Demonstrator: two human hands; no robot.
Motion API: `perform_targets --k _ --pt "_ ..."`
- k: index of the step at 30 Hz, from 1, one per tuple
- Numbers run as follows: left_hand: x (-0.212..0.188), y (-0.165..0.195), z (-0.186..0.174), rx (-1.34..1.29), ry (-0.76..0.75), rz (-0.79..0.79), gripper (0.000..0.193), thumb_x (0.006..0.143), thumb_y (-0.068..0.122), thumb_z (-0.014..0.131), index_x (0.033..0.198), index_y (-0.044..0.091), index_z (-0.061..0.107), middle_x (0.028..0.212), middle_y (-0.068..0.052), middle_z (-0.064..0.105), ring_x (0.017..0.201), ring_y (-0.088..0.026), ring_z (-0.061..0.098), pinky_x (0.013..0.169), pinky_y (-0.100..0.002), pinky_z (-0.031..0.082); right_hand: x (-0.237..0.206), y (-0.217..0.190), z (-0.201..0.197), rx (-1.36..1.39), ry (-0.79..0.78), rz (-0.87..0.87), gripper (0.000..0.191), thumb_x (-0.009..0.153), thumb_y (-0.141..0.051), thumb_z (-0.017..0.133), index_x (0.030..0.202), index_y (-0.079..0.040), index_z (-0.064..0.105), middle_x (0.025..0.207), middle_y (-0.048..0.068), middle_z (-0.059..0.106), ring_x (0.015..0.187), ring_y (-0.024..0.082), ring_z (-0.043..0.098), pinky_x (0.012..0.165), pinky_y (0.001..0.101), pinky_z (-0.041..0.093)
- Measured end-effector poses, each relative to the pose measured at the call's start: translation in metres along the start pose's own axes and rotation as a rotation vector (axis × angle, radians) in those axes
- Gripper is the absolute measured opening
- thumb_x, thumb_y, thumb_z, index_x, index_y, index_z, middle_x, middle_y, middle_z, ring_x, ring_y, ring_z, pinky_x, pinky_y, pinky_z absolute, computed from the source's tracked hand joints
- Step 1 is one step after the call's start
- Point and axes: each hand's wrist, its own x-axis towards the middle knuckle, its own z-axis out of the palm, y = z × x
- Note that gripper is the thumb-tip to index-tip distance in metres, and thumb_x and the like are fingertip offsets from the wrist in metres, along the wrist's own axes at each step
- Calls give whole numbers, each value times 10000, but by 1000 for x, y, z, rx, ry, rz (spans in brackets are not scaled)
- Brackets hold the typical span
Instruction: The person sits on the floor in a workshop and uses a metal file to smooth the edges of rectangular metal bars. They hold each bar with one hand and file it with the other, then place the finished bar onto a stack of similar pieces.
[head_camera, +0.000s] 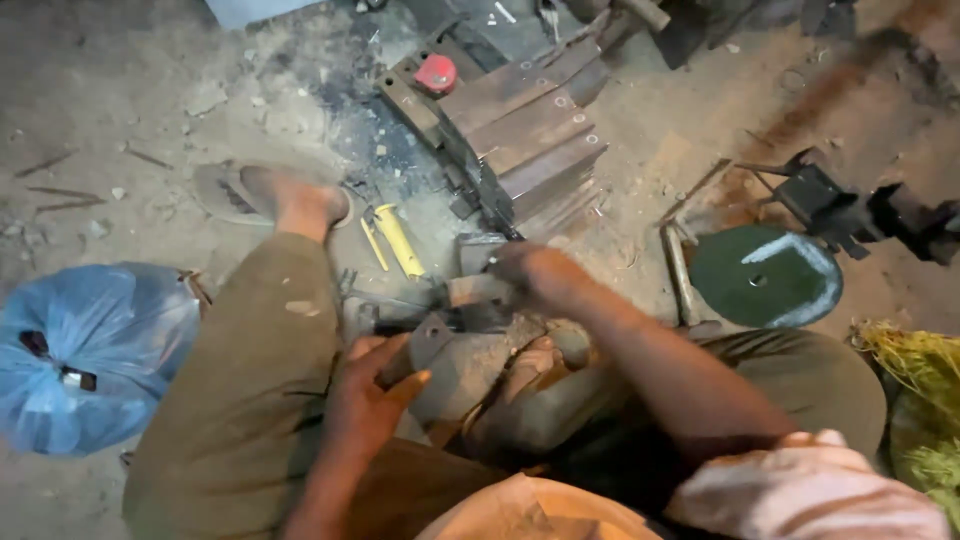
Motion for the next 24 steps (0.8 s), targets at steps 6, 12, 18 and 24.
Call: perform_targets --k 6,12,18,24 --pt "11 12 -2 1 -69 -110 519 706 112 876 1192 23 715 1005 -107 661 893 -219 649 733 -317 530 21 -44 -106 -577 51 -404 342 846 -247 748 1126 -59 693 1058 144 687 985 349 650 862 398 545" --pt "12 11 -1 -146 -86 -139 532 720 113 856 1215 20 687 1028 -107 617 908 -221 623 639 -324 523 60 -65 -158 -1040 -64 -486 385 804 -167 779 1172 -72 720 1146 154 682 1037 357 650 927 419 538" --pt "12 13 -8 74 -56 -70 532 712 163 878 1195 14 711 1002 -130 630 897 -274 618 675 -357 499 73 -56 -158 -1050 -167 -428 465 729 -141 799 1180 -65 714 1226 152 670 1088 367 644 947 430 517" --pt "14 14 -3 52 -91 -88 531 715 180 869 1196 21 710 1012 -129 645 920 -274 628 740 -360 504 69 -58 -157 -1042 -134 -457 475 748 -125 784 1213 -61 709 1230 151 670 1101 367 647 972 430 520"
